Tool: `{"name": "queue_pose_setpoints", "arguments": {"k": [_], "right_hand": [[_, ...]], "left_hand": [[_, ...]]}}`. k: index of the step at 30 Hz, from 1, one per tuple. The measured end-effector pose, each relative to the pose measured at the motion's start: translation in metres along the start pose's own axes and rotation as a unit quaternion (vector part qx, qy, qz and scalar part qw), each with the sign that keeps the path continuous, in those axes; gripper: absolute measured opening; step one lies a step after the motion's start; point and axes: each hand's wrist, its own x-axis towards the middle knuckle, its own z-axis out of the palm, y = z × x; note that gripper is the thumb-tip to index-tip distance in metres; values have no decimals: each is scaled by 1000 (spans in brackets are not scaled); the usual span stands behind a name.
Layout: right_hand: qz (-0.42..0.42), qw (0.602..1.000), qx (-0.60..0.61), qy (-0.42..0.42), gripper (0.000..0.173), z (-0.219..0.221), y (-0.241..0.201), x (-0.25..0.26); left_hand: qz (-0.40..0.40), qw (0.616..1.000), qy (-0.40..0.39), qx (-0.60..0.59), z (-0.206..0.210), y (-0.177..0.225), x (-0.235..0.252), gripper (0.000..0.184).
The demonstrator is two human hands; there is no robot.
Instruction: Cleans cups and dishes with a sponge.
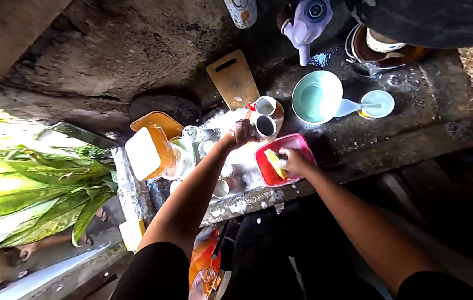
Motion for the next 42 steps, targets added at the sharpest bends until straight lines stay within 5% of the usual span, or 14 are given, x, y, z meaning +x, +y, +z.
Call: {"name": "queue_pose_setpoints", "arguments": {"k": [2, 6, 11, 14, 18, 20, 21, 23, 26, 29, 33, 35, 39, 42], "right_hand": [[4, 992, -114, 48, 41, -1, -19, -13], [110, 963, -243, 27, 35, 23, -40, -19], [113, 978, -145, -102, 37, 20, -24, 15], [136, 977, 133, -93, 39, 4, -7, 17], [74, 801, 594, 27, 24, -13, -8, -17], [-8, 694, 717, 65, 27, -23, -35, -38], [-53, 678, 729, 79, 29, -27, -50, -46], [-128, 711, 686, 90, 34, -34, -84, -55], [-227, 822, 507, 122, 48, -36, -132, -59], [-362, 837, 342, 224, 31, -18, -153, -40], [-338, 873, 63, 347, 18, 10, -171, -32], [-305, 912, -61, 266, 21, 19, -169, -34], [-201, 961, -191, 22, 80, 16, -163, -42], [-266, 924, -272, 34, 52, 14, -151, -38]], "left_hand": [[24, 999, 24, -16, -10, 11, -21, 35], [12, 977, 42, 207, -16, 38, -48, 22], [-109, 945, 39, 307, 10, 73, -49, 31], [-134, 953, 77, 261, 30, 59, -45, 30], [-27, 974, 160, 161, 3, 47, -79, 25], [-23, 981, 179, 70, -6, 36, -99, 21], [-28, 981, 191, 3, -2, 28, -109, 16], [-10, 962, 237, -135, 24, 9, -123, 21], [7, 923, 262, -280, 63, 6, -136, 28], [7, 894, 272, -355, 73, 29, -149, 27], [-47, 893, 257, -366, 70, 42, -157, 23], [-85, 893, 254, -363, 70, 40, -162, 26], [-99, 863, 278, -410, 77, 10, -169, 31], [-78, 855, 273, -435, 65, 1, -183, 25]]}}
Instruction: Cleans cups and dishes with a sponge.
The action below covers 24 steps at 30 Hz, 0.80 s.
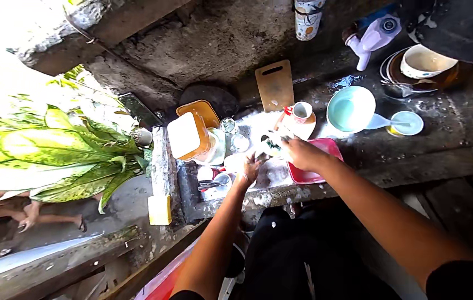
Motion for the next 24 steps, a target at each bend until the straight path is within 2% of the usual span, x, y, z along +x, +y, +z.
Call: {"name": "queue_pose_setpoints", "arguments": {"k": [2, 3, 5, 7, 10, 11, 13, 14, 15, 16, 18, 19, 20, 22, 24], "right_hand": [[-90, 991, -78, 65, 25, 5, 8, 8], [-123, 986, -97, 54, 20, 5, 9, 13], [-161, 983, -86, -11, 20, 6, 15, 26], [-178, 979, -71, -74, 26, 6, 19, 34], [-131, 975, -87, -155, 17, 7, 15, 42], [-99, 980, -62, -159, 13, 10, 14, 45], [24, 990, 79, -113, 14, 24, 16, 48], [98, 978, 175, -63, 18, 33, 17, 50], [172, 943, 283, -21, 26, 39, 19, 53], [232, 885, 403, 18, 31, 44, 20, 54], [296, 719, 619, 110, 28, 46, 15, 50], [305, 647, 683, 145, 27, 45, 16, 45], [310, 599, 718, 176, 25, 42, 15, 39], [290, 532, 769, 204, 24, 40, 16, 21], [200, 456, 845, 195, 34, 30, 22, -5]], "left_hand": [[3, 996, -21, 83, -13, 4, 4, 24], [4, 988, -32, 150, -20, 6, 6, 26], [31, 969, -54, 239, -29, 8, 11, 29], [90, 960, -61, 258, -31, 3, 16, 28], [163, 951, -72, 252, -27, 1, 21, 24], [177, 946, -72, 261, -23, 1, 23, 24], [199, 936, -70, 282, -14, 4, 25, 23], [216, 928, -61, 296, -8, 6, 24, 20], [237, 920, -47, 308, -1, 6, 25, 17], [261, 910, -32, 321, 6, 4, 25, 15], [340, 881, 8, 330, 15, -10, 30, 14], [367, 873, 20, 321, 16, -15, 35, 14], [377, 873, 25, 309, 16, -15, 38, 14], [343, 893, 17, 291, 15, -9, 36, 17], [271, 930, -4, 247, 12, -7, 32, 22]]}}
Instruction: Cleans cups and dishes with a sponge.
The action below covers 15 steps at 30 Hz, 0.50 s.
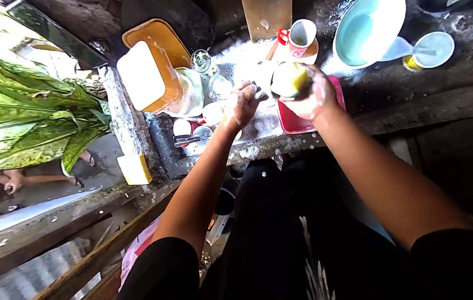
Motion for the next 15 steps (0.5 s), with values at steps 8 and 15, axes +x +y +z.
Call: {"name": "queue_pose_setpoints", "arguments": {"k": [8, 15], "right_hand": [[-244, 910, -312, -121, 37, 29, -44, -29], [-322, 396, -842, -174, 15, 57, 0, -10]], "left_hand": [[-293, 758, 115, -571, 29, 26, -34, 16], [-381, 543, 203, -721, 54, 47, -24, 16]]}}
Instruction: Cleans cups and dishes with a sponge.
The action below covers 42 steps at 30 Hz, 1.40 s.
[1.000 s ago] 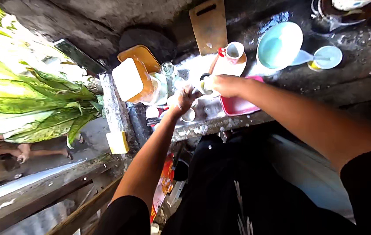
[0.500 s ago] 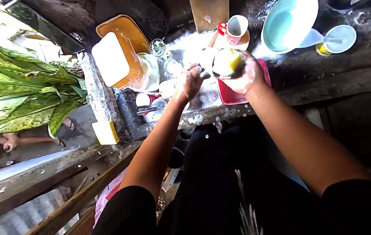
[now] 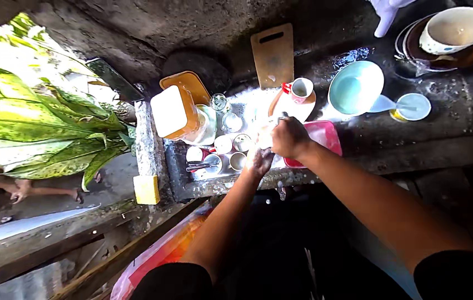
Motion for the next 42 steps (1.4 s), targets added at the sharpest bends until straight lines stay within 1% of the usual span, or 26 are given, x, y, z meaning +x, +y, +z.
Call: {"name": "queue_pose_setpoints", "arguments": {"k": [2, 3, 5, 7, 8, 9, 11, 12, 13, 15, 16, 18, 20, 21, 23, 24, 25, 26, 30, 32, 33, 35, 37, 38, 40, 42], "right_hand": [[9, 985, -63, -158, 13, -11, 7, 14], [19, 977, -70, -201, 12, -15, 14, 19], [45, 986, -7, -161, 12, -7, 34, 16], [116, 981, 131, -89, 51, 5, 50, 7], [151, 962, 217, -66, 67, 3, 51, 3], [181, 936, 302, -25, 63, 4, 51, 0], [265, 859, 425, 104, 34, 16, 37, -1], [321, 813, 459, 162, 35, 23, 30, 1], [374, 763, 489, 197, 43, 28, 25, 1], [419, 668, 568, 234, 38, 38, 19, 2], [431, 649, 584, 225, 33, 40, 16, 1], [444, 664, 577, 170, 32, 40, 12, -7], [417, 692, 576, 126, 34, 43, 19, -21], [402, 730, 544, 101, 43, 42, 26, -32], [418, 827, 372, 47, 73, 38, 43, -55], [428, 860, 277, 36, 80, 40, 50, -63], [429, 881, 199, 21, 82, 43, 55, -71], [423, 895, 139, -8, 83, 46, 59, -76], [351, 931, 8, -104, 43, 68, 72, -93], [347, 934, -26, -83, 36, 75, 77, -95], [360, 927, -26, -98, 36, 74, 77, -93], [390, 903, 9, -180, 36, 68, 75, -88], [395, 884, 51, -244, 36, 61, 79, -83], [396, 879, 62, -257, 35, 57, 84, -81], [405, 873, 71, -264, 42, 46, 94, -80], [404, 878, 78, -242, 55, 42, 100, -83]], "left_hand": [[-13, 1000, 13, -13, -1, -1, -3, 15], [-18, 1000, 11, -9, -2, -1, -4, 19], [-34, 999, 7, -15, -6, -5, -10, 23], [-36, 996, 42, -65, -9, -13, -19, 17], [-30, 992, 69, -101, -6, -16, -21, 17], [-21, 988, 79, -133, -2, -17, -22, 22], [2, 983, 15, -181, 0, -16, -21, 22], [5, 981, -22, -191, 0, -12, -17, 19], [-1, 983, -54, -173, -1, -5, -11, 15], [-20, 994, -89, -60, -7, 17, 9, 13], [-24, 995, -91, 16, -8, 31, 23, 20], [13, 977, -86, 193, -1, 59, 52, 22], [96, 917, -90, 376, 14, 93, 79, 39], [126, 867, -86, 474, 23, 111, 91, 46], [168, 735, -62, 654, 30, 136, 121, 39], [179, 672, -39, 717, 30, 142, 134, 35], [184, 628, -18, 756, 29, 144, 145, 31], [181, 601, 1, 779, 24, 143, 158, 28], [162, 541, 98, 819, 2, 122, 194, 30], [149, 528, 154, 821, 2, 110, 198, 33], [133, 516, 181, 827, 7, 105, 196, 36], [96, 467, 208, 854, 22, 95, 179, 53], [110, 384, 187, 897, 47, 86, 157, 76], [132, 359, 153, 911, 60, 82, 153, 80], [154, 348, 40, 924, 84, 75, 159, 87], [130, 382, -74, 912, 105, 66, 181, 91]]}}
